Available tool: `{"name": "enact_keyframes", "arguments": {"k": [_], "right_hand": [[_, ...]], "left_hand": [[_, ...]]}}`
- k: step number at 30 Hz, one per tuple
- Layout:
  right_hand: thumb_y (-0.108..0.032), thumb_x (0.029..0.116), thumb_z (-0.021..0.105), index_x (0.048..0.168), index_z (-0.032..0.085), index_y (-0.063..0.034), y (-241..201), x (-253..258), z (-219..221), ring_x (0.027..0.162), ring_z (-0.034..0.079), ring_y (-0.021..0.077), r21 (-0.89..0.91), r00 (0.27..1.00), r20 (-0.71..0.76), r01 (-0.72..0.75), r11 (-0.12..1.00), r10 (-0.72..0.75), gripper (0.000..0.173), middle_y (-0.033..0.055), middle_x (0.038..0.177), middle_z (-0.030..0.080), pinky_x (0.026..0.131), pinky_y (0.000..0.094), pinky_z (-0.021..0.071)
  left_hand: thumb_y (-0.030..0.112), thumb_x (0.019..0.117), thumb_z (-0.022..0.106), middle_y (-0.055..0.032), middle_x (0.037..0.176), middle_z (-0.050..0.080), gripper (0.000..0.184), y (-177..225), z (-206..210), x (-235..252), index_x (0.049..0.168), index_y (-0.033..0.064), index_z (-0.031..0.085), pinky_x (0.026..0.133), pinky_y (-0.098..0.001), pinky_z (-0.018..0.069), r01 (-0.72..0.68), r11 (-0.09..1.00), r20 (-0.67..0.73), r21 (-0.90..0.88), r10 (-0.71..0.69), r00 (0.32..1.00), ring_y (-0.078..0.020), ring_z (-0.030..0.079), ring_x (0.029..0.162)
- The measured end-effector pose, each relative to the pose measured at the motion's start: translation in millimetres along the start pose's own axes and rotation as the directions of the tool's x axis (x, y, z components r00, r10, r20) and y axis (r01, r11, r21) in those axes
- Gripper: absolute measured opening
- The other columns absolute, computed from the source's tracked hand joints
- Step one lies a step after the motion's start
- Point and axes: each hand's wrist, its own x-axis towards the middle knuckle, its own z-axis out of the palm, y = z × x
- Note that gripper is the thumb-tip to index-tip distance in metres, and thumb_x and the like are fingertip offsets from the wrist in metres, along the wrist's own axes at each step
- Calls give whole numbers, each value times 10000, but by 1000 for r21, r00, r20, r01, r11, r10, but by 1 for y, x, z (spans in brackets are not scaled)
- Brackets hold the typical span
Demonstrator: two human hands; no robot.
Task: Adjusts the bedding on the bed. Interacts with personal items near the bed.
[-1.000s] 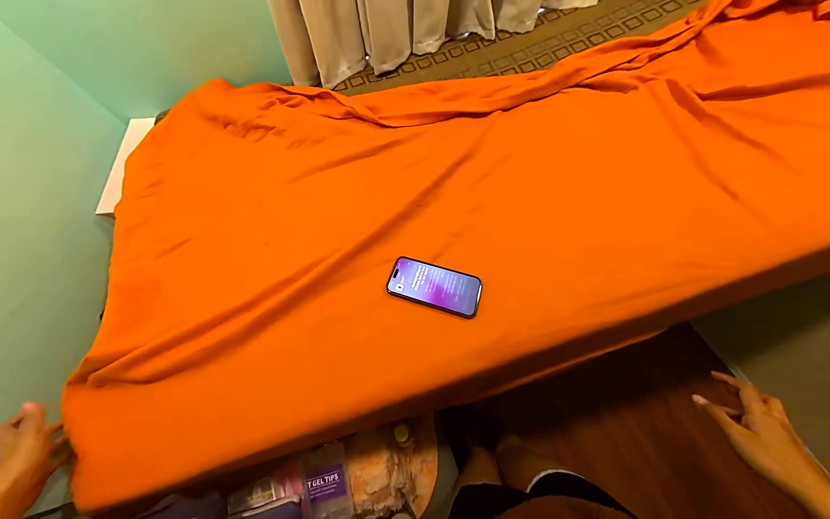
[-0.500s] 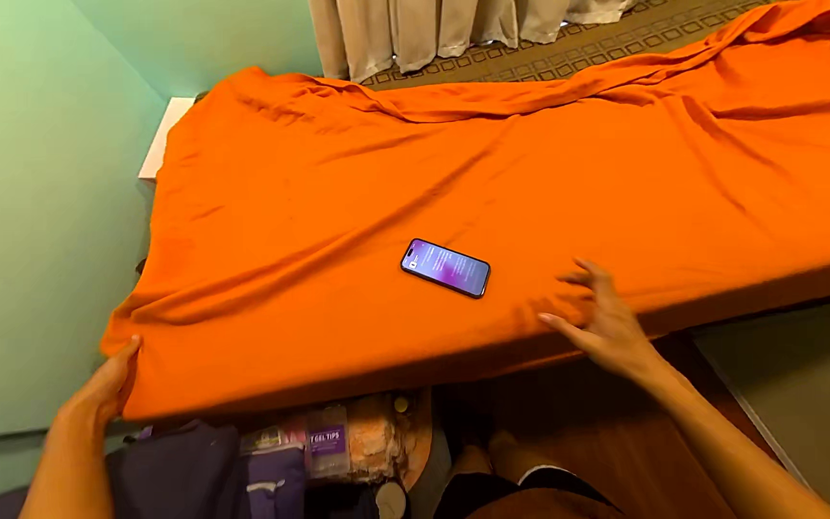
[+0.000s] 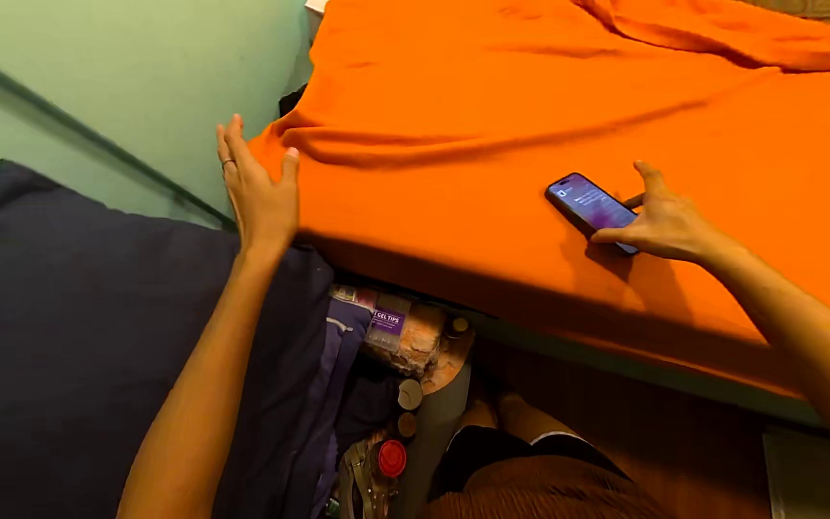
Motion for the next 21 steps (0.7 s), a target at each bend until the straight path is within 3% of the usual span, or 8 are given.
{"name": "enact_keyframes", "arguments": {"k": [2, 3, 5, 6, 9, 13, 16, 21], "right_hand": [[-294, 765, 892, 1622, 147, -154, -9, -21, -9, 870, 687, 431, 110, 996, 71, -63, 992, 55, 1145, 257, 1102, 689, 749, 659, 539], [-302, 788, 855, 1624, 128, -171, -23, -41, -12, 831, 713, 340, 170, 989, 140, -73, 983, 49, 1116, 207, 1102, 701, 725, 564, 590], [-362, 752, 794, 1627, 125, -188, -62, -91, -4, 806, 725, 169, 284, 952, 305, -63, 957, -28, 1114, 82, 1157, 702, 669, 373, 621], [-375, 717, 816, 1620, 159, -185, -83, -115, 11, 812, 734, 145, 344, 921, 382, -65, 937, -76, 1133, 49, 1183, 697, 635, 331, 630], [-378, 648, 906, 1616, 228, -160, -123, -167, 90, 913, 737, 145, 374, 831, 514, 5, 928, -212, 1201, 31, 1181, 711, 757, 360, 647], [-460, 675, 881, 1628, 184, -53, -127, -162, 217, 993, 688, 364, 117, 840, 462, 259, 959, -284, 1250, 223, 1284, 619, 818, 540, 572], [-508, 760, 810, 1639, 158, -49, -135, -143, 254, 1057, 651, 438, -98, 867, 446, 295, 951, -223, 1187, 276, 1391, 540, 808, 562, 548], [-443, 812, 783, 1615, 239, -34, -150, -112, 291, 1230, 572, 473, -165, 867, 435, 341, 925, -242, 1052, 284, 1441, 512, 919, 596, 504]], "left_hand": [[395, 1030, 545, -222, 1662, 237, 728, 10, -29, -55, 1593, 27, 267, 1200, -499, 346, -104, 995, 34, 3, 104, 994, -328, 320, 1513], [403, 1037, 533, -193, 1659, 263, 712, 9, -41, -85, 1591, 38, 273, 1177, -492, 388, -120, 993, 58, 2, 120, 991, -300, 363, 1494], [417, 1037, 527, -155, 1613, 370, 679, -4, -49, -146, 1570, 55, 316, 1106, -479, 468, -50, 997, 108, -60, 56, 993, -265, 477, 1413], [401, 1030, 540, -150, 1567, 441, 647, -13, -43, -174, 1544, 55, 355, 1055, -468, 508, 33, 993, 138, -116, -17, 990, -256, 539, 1355], [248, 1026, 562, -201, 1414, 561, 512, -33, 7, -249, 1441, -30, 448, 981, -445, 560, 403, 868, 283, -291, -324, 903, -266, 626, 1224], [209, 1044, 563, -282, 1455, 493, 534, -53, 92, -309, 1475, -55, 388, 967, -502, 534, 760, 574, 453, -304, -615, 646, -352, 598, 1236], [210, 1060, 540, -293, 1479, 464, 534, -58, 122, -315, 1492, -51, 366, 1000, -535, 490, 841, 405, 457, -360, -709, 537, -390, 537, 1300], [236, 1098, 444, -293, 1589, 319, 588, -69, 152, -294, 1576, -24, 221, 1136, -580, 353, 879, 129, 496, -460, -783, 374, -422, 357, 1453]]}}
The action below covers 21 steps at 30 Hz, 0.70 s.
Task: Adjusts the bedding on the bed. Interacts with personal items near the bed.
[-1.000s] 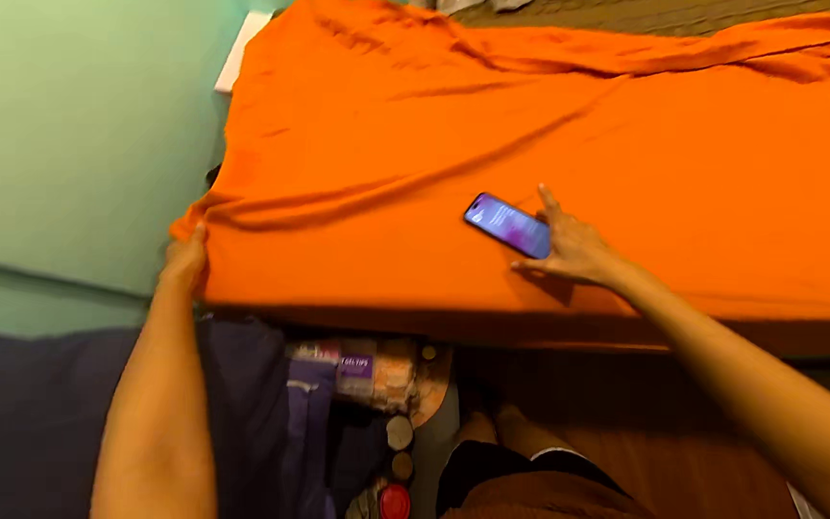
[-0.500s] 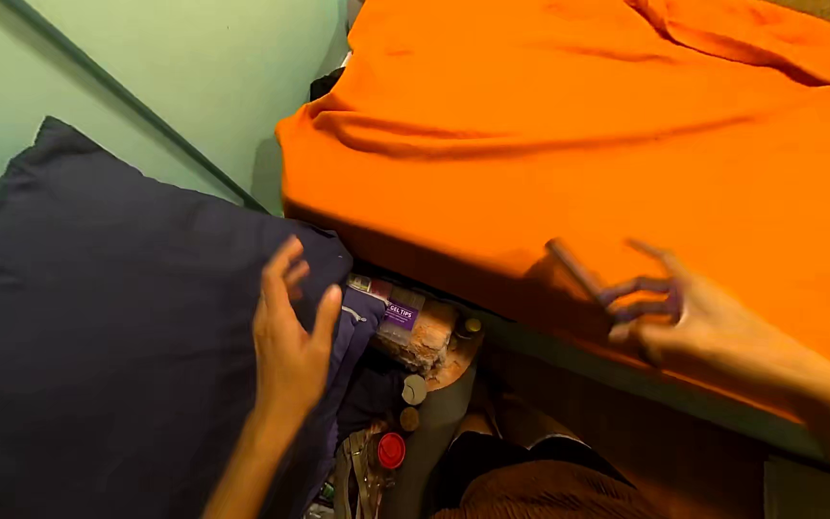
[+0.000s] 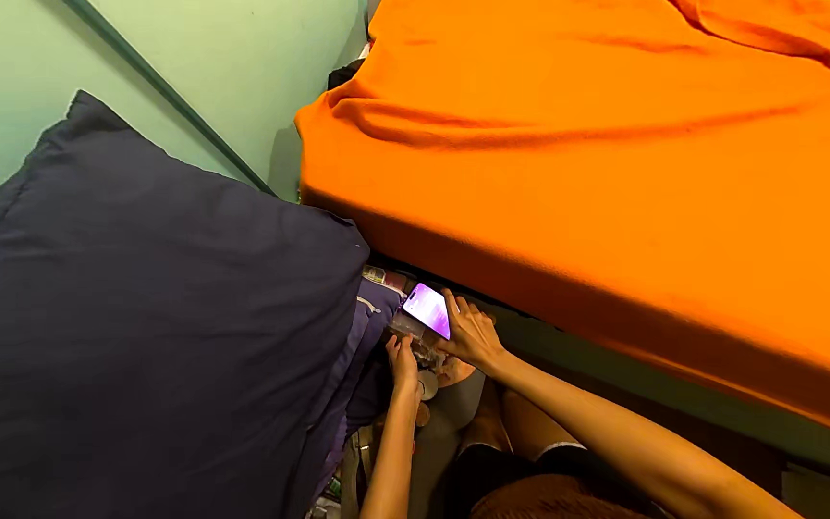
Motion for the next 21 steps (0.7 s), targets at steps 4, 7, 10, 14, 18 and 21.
{"name": "enact_keyframes", "arguments": {"k": [4, 7, 10, 14, 18, 21], "right_hand": [[-422, 855, 764, 1587, 297, -25, 2, 18, 11, 1329, 495, 511, -59, 999, -4, 47, 997, -47, 955, 301, 1463, 501, 994, 637, 459], [-451, 860, 741, 1574, 325, -11, 8, 22, 16, 1321, 496, 518, -69, 993, -54, 96, 993, -100, 936, 313, 1430, 525, 1003, 621, 461], [-456, 866, 738, 1572, 322, 12, 19, 23, 25, 1324, 513, 492, -11, 984, -109, 140, 990, -141, 943, 315, 1450, 514, 1053, 578, 456], [-399, 845, 776, 1524, 421, -36, 32, 20, 31, 1036, 672, 447, 39, 973, -177, 154, 987, -145, 847, 343, 1490, 418, 827, 509, 577], [-420, 819, 771, 1428, 557, -84, 35, 16, 38, 960, 674, 463, -71, 937, -290, 182, 981, -195, 728, 348, 1374, 513, 742, 529, 568], [-435, 784, 785, 1388, 602, -82, 36, 16, 46, 987, 662, 496, -135, 895, -389, 180, 974, -219, 723, 348, 1293, 574, 771, 584, 548]], "left_hand": [[224, 1096, 449, -257, 1620, 297, 617, -5, 7, 4, 1606, 12, 175, 1155, -582, 331, -28, 999, 18, -42, 29, 999, -396, 326, 1483], [219, 1096, 448, -251, 1627, 285, 644, -4, 12, 3, 1622, 43, 120, 1150, -594, 331, -16, 996, 16, -83, 18, 1000, -400, 326, 1483], [207, 1099, 437, -264, 1610, 300, 636, 1, 18, 4, 1626, 67, 109, 1129, -580, 358, -10, 990, -5, -141, 9, 1000, -411, 364, 1452], [183, 1092, 454, -279, 1605, 290, 659, -4, 23, 9, 1628, 73, 86, 1127, -551, 375, -39, 983, -39, -178, 33, 999, -412, 375, 1440], [170, 1089, 461, -264, 1617, 285, 665, -10, 25, 8, 1633, 79, 90, 1130, -544, 372, -58, 979, -44, -193, 51, 998, -398, 372, 1448], [171, 1093, 440, -258, 1629, 267, 644, -10, 22, 3, 1628, 61, 99, 1133, -535, 375, -59, 980, -22, -189, 56, 998, -392, 368, 1455]]}}
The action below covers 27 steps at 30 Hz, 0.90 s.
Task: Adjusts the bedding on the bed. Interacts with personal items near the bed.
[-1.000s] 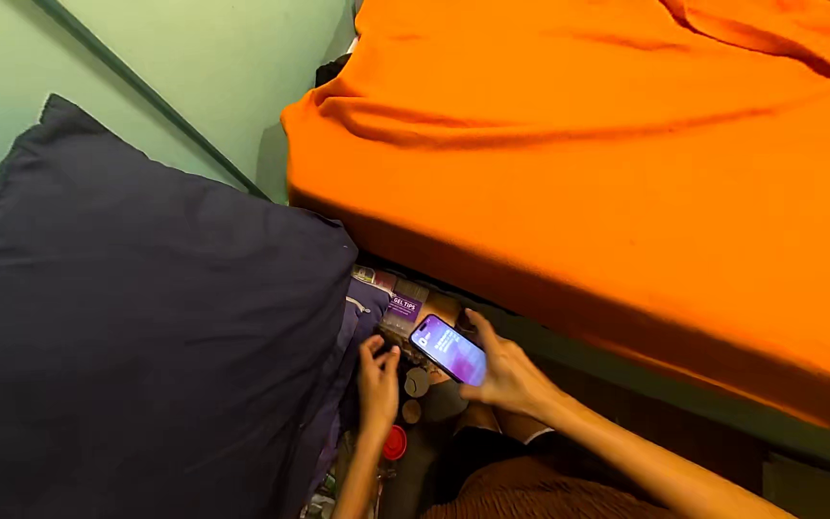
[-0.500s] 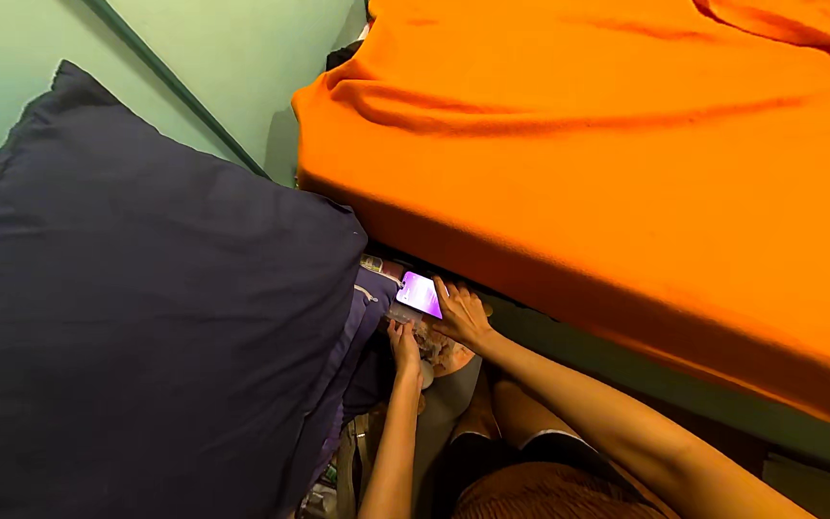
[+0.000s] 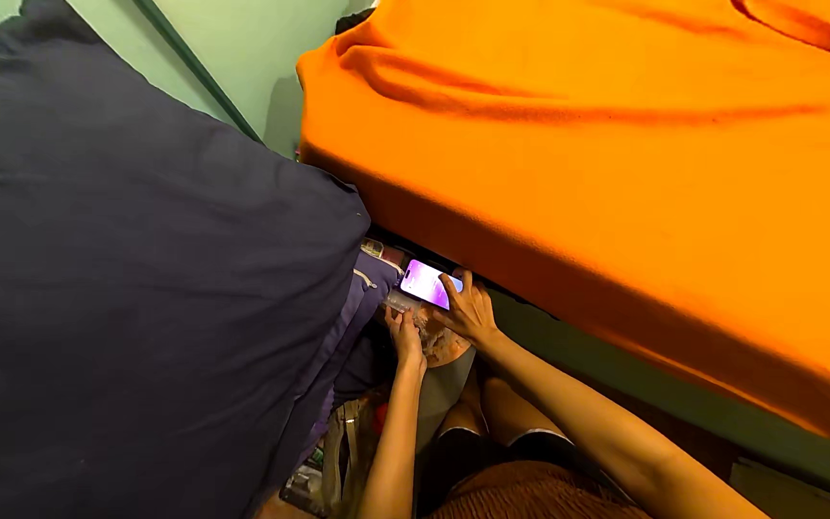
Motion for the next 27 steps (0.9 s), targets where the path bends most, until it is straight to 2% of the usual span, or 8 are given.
{"name": "enact_keyframes", "arguments": {"k": [4, 8, 10, 15, 17, 20, 23, 27], "right_hand": [[-390, 820, 782, 1444, 560, -94, 2, -5, 2, 1100, 631, 512, 34, 996, 55, -75, 997, 73, 725, 352, 1363, 538, 843, 586, 544], [-353, 860, 769, 1429, 579, -80, 12, -10, 21, 952, 695, 471, 151, 994, -41, -94, 984, 101, 659, 342, 1343, 562, 722, 538, 587], [-290, 867, 766, 1473, 537, -95, 18, -12, 25, 909, 702, 457, 183, 990, 8, -142, 973, 143, 677, 330, 1370, 550, 709, 546, 583], [-207, 857, 775, 1512, 488, -95, 19, -9, 23, 877, 701, 448, 238, 987, 46, -163, 957, 157, 724, 323, 1366, 548, 725, 551, 583], [-227, 854, 778, 1521, 481, -118, 19, -6, 22, 909, 701, 441, 257, 987, 41, -163, 953, 158, 739, 315, 1388, 540, 734, 539, 585], [-273, 851, 785, 1507, 498, -97, 19, -7, 24, 955, 697, 449, 278, 988, 34, -153, 948, 150, 738, 318, 1378, 552, 748, 538, 585], [-333, 859, 770, 1522, 474, -83, 20, -5, 19, 992, 691, 448, 303, 986, 71, -164, 939, 150, 768, 321, 1402, 532, 773, 536, 585], [-470, 849, 757, 1539, 439, -66, 19, -3, 11, 1010, 687, 433, 321, 983, 124, -170, 932, 137, 861, 313, 1411, 530, 782, 532, 581]], "left_hand": [[162, 1097, 427, -272, 1614, 291, 628, -4, 2, -1, 1624, 45, 105, 1130, -520, 380, 10, 1000, 11, -10, -9, 1000, -390, 382, 1446], [266, 1133, 261, -231, 1654, 210, 549, -27, 18, -7, 1623, 66, 114, 1168, -547, 330, 74, 987, -18, -141, -77, 997, -376, 302, 1497], [311, 1137, 199, -237, 1603, 315, 533, -50, 32, -14, 1588, 28, 213, 1131, -517, 367, 107, 975, -50, -194, -119, 992, -354, 385, 1439], [127, 1102, 266, -250, 1519, 416, 449, -91, 55, -24, 1507, -40, 360, 1105, -474, 398, 221, 967, 78, -124, -213, 974, -328, 460, 1353], [152, 1130, 254, -240, 1516, 437, 449, -94, 66, -15, 1538, -10, 348, 1110, -451, 417, 116, 990, 123, -79, -106, 987, -299, 485, 1347], [39, 1086, 380, -225, 1309, 588, 375, -103, 63, 2, 1442, -67, 429, 988, -357, 527, -143, 990, 191, 3, 140, 972, -209, 620, 1145], [-19, 1034, 477, -264, 1286, 613, 363, -105, 62, 7, 1374, -146, 472, 1058, -329, 485, -306, 936, 157, 172, 280, 947, -218, 619, 1194], [93, 1086, 288, -302, 1509, 412, 467, -109, 79, 1, 1489, -138, 328, 1195, -361, 308, -273, 956, 13, 109, 273, 962, -290, 414, 1411]]}}
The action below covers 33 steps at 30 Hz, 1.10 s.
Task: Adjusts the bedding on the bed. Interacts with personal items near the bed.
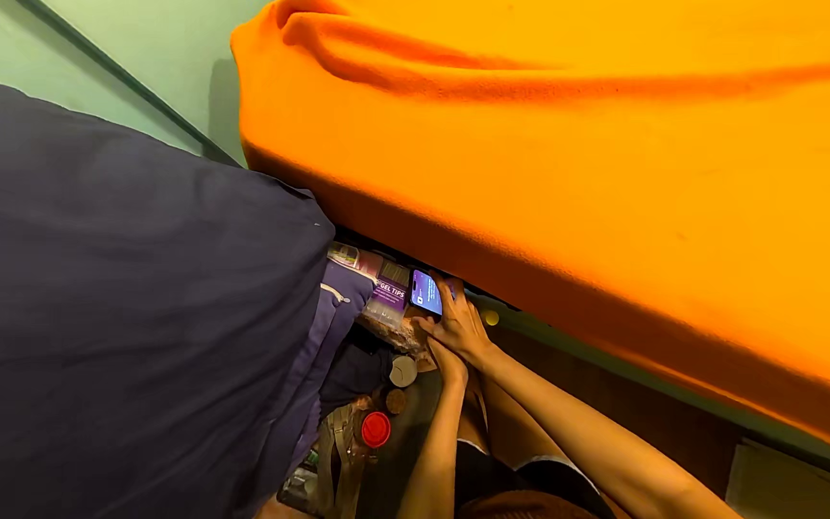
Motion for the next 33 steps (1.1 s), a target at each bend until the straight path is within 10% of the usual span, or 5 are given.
{"name": "enact_keyframes", "arguments": {"k": [6, 14, 21, 27, 33], "right_hand": [[-581, 838, 727, 1486, 476, 19, -18, -20, -16, 1102, 638, 364, 172, 981, -137, 157, 972, -135, 918, 291, 1317, 566, 863, 461, 583], [-367, 876, 776, 1433, 476, 65, -119, -13, -61, 1255, 556, 253, 456, 896, -373, 403, 794, -241, 766, 266, 1333, 528, 1026, 336, 522], [-346, 939, 718, 1448, 471, 21, -176, 19, -138, 1255, 589, 226, 518, 878, -370, 466, 718, -303, 674, 215, 1371, 535, 1010, 359, 559], [-300, 995, 658, 1457, 435, -20, -127, 13, -201, 1312, 570, 234, 539, 864, -466, 449, 712, -192, 584, 163, 1434, 520, 1022, 406, 571], [-277, 1025, 576, 1408, 452, 31, -7, -69, -251, 1142, 664, 189, 575, 812, -538, 157, 803, 226, 506, 168, 1345, 557, 882, 316, 619]], "left_hand": [[47, 1016, 513, -233, 1214, 636, 415, 38, -34, -7, 1372, -159, 464, 999, -290, 505, -53, 995, 67, 88, 48, 997, -155, 623, 1103], [170, 964, 686, -88, 876, 740, 278, 163, -98, -10, 1131, -52, 682, 813, -351, 589, -392, 780, 142, 487, 372, 917, -131, 716, 813], [51, 980, 595, -12, 831, 709, 260, 255, -118, 4, 1207, -74, 581, 768, -257, 596, -465, 872, 206, 154, 432, 878, -59, 697, 782], [56, 1038, 558, -143, 1068, 731, 327, 338, -82, 21, 1349, -38, 522, 830, -343, 618, -247, 966, 353, 69, 208, 912, -191, 739, 902], [51, 1050, 519, -153, 1095, 720, 305, 337, 27, 4, 1337, -51, 529, 840, -361, 618, -198, 962, 711, 188, 6, 703, -216, 736, 918]]}}
